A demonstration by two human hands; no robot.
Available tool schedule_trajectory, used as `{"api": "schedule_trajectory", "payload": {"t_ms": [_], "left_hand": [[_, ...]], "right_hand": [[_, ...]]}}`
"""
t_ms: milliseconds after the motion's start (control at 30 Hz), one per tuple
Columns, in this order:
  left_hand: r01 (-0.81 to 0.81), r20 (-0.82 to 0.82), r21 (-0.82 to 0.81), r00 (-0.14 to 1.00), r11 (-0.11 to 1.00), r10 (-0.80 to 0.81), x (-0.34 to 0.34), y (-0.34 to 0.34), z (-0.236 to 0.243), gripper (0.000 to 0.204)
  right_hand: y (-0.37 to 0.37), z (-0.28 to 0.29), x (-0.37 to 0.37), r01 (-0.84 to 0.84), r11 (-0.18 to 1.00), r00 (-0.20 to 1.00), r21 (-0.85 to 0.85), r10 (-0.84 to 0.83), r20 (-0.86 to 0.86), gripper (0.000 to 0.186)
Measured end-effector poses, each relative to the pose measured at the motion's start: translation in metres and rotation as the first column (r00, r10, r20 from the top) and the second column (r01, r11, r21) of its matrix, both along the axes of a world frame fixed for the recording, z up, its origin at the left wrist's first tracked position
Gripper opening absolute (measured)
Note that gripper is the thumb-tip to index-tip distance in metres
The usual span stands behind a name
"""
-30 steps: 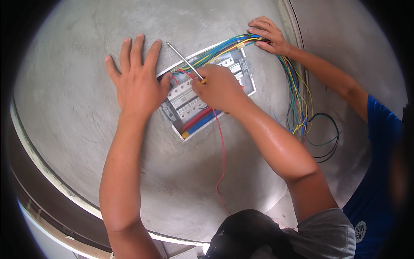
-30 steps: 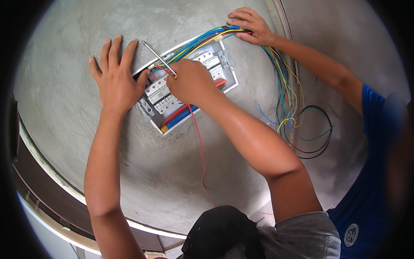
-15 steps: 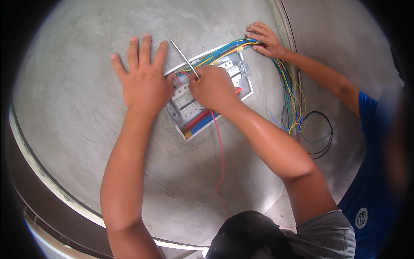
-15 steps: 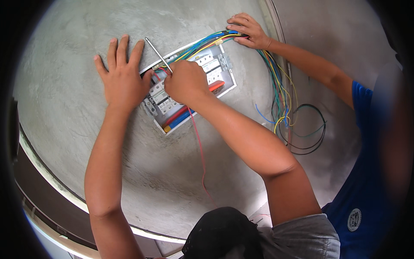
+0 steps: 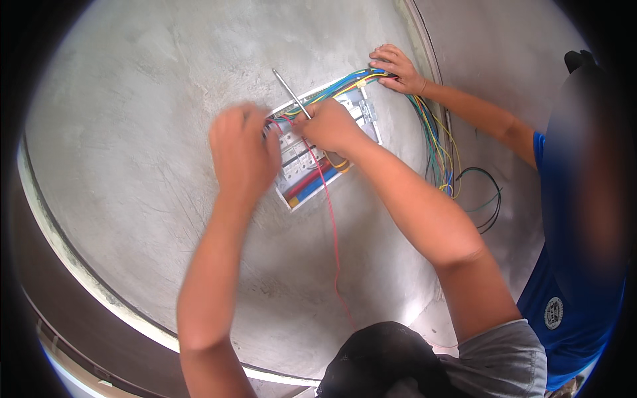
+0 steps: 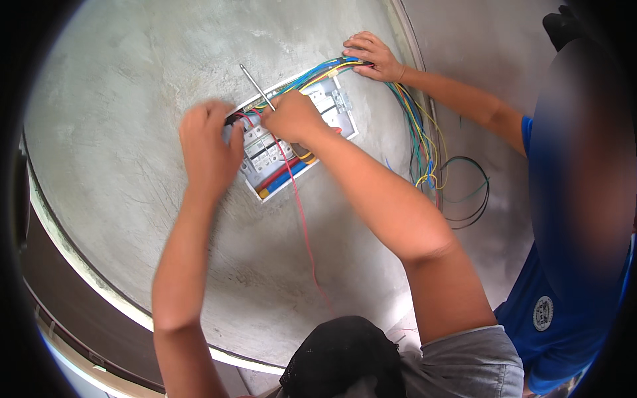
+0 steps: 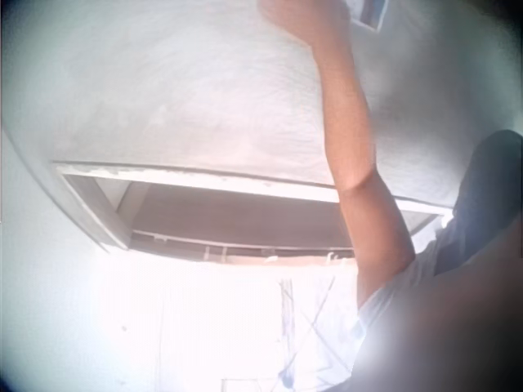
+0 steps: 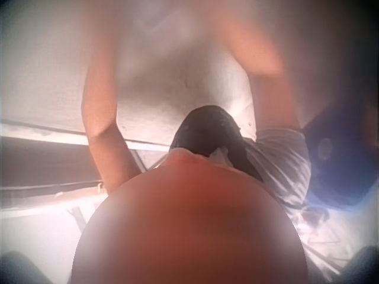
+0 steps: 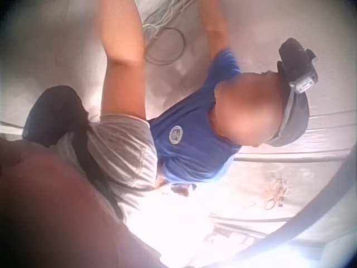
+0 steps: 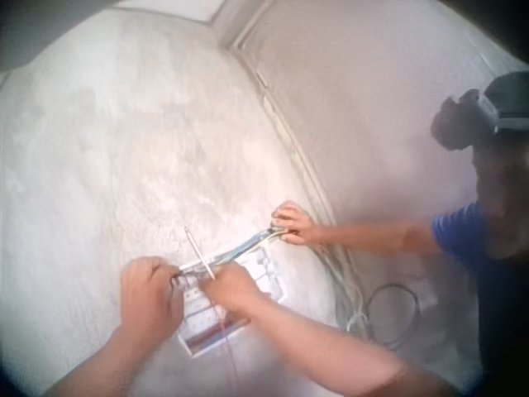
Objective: The person connects multiple colored wires to a wall-mounted electrical distribution box. They use a screwdriver to tighten terminal screws and pliers to strip and position wires, working alongside another person who assists with wire handling.
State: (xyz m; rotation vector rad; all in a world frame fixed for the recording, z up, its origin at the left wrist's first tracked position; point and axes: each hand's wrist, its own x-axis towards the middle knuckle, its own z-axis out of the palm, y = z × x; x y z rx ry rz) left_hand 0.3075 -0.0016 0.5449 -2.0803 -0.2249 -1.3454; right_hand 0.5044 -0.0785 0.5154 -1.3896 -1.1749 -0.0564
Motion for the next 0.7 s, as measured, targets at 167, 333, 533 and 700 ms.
{"api": "schedule_trajectory", "payload": {"t_ms": [167, 333, 533, 700], "left_hand": [[0.125, 0.048, -0.464, 0.992, 0.877, -0.116, 0.006, -0.036, -0.100, 0.041], [0.254, 0.206, -0.822, 0.967, 0.509, -0.150, 0.030, -0.030, -0.108, 0.033], [0.412, 0.375, -0.878, 0.908, 0.242, -0.184, 0.040, -0.030, -0.108, 0.030], [0.275, 0.258, -0.806, 0.960, 0.525, -0.107, 0.050, -0.023, -0.115, 0.025]], "right_hand": [[-0.001, 0.004, 0.006, -0.032, 0.998, 0.997, -0.060, 0.036, 0.063, 0.021], [-0.001, 0.005, 0.010, -0.086, 0.995, 0.992, -0.042, 0.089, 0.086, 0.020], [-0.004, 0.010, 0.024, -0.171, 0.982, 0.980, -0.077, 0.178, 0.093, 0.022], [0.002, 0.008, 0.027, -0.170, 0.982, 0.974, -0.085, 0.181, 0.136, 0.023]]}}
